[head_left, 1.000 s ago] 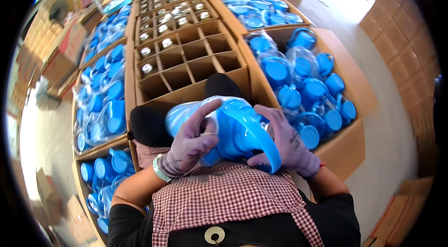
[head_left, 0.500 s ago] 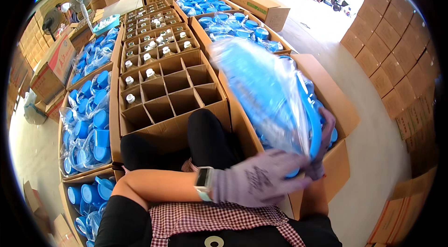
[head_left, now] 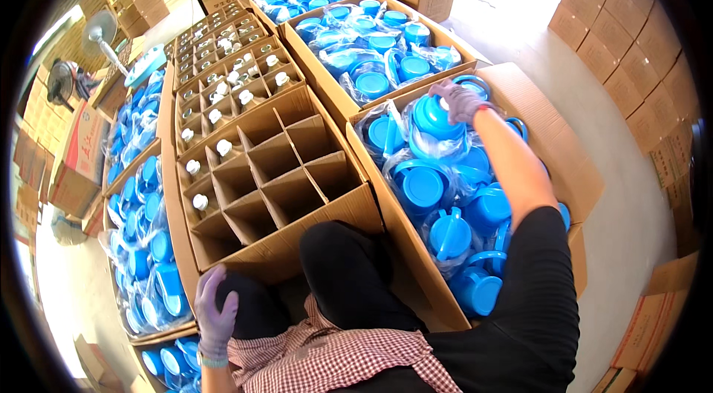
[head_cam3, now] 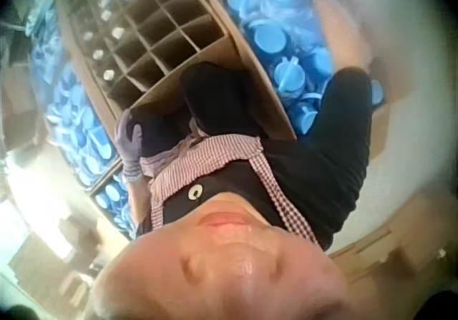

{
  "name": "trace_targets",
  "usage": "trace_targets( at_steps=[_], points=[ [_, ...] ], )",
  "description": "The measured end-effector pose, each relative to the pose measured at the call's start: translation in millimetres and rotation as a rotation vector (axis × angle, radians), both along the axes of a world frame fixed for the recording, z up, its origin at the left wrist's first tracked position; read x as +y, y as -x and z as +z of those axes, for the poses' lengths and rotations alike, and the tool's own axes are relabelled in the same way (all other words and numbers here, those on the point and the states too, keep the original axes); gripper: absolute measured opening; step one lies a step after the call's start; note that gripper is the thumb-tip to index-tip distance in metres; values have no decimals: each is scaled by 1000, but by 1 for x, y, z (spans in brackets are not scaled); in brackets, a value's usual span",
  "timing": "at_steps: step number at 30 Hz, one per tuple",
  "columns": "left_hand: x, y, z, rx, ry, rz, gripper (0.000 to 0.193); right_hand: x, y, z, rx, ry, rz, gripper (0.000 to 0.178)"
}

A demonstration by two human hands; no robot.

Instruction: The person assembles thermos flasks by placing a metal liner into a blue plastic outer shell, attaching a white inner cap, and then screwing on a blue outer lid before placing the completed item into a shipping box.

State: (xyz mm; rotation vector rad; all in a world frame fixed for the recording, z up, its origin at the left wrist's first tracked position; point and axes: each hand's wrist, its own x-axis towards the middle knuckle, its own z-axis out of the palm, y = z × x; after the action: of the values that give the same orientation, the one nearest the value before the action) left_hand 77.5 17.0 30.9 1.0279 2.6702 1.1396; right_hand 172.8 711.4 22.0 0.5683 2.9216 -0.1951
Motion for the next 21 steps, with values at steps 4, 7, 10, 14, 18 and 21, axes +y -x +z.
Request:
trace_targets(
  at_steps=[4,7,10,14,18,21],
  points=[
    [-52,14,-16,-15,55,213,53,5,37,-144,-61,-81,-282,64],
    [-72,34,-32,-80,82,272,54,71,-3,-170,419,-28,-230,56],
    [-143,42,-38,-57,172,466,56,48,-5,-124,612,90,-403,37],
    [-141,82,-50,-42,147,428,54,4,-94,-98,173,-23,-585,47],
    [-32,96,-31,-30,131,119,56,-30,-147,-96,67,-18,-431,74],
    [-11,100,-34,162,154,-102,53,-57,-117,-87,-115,-22,-433,100]
  ],
)
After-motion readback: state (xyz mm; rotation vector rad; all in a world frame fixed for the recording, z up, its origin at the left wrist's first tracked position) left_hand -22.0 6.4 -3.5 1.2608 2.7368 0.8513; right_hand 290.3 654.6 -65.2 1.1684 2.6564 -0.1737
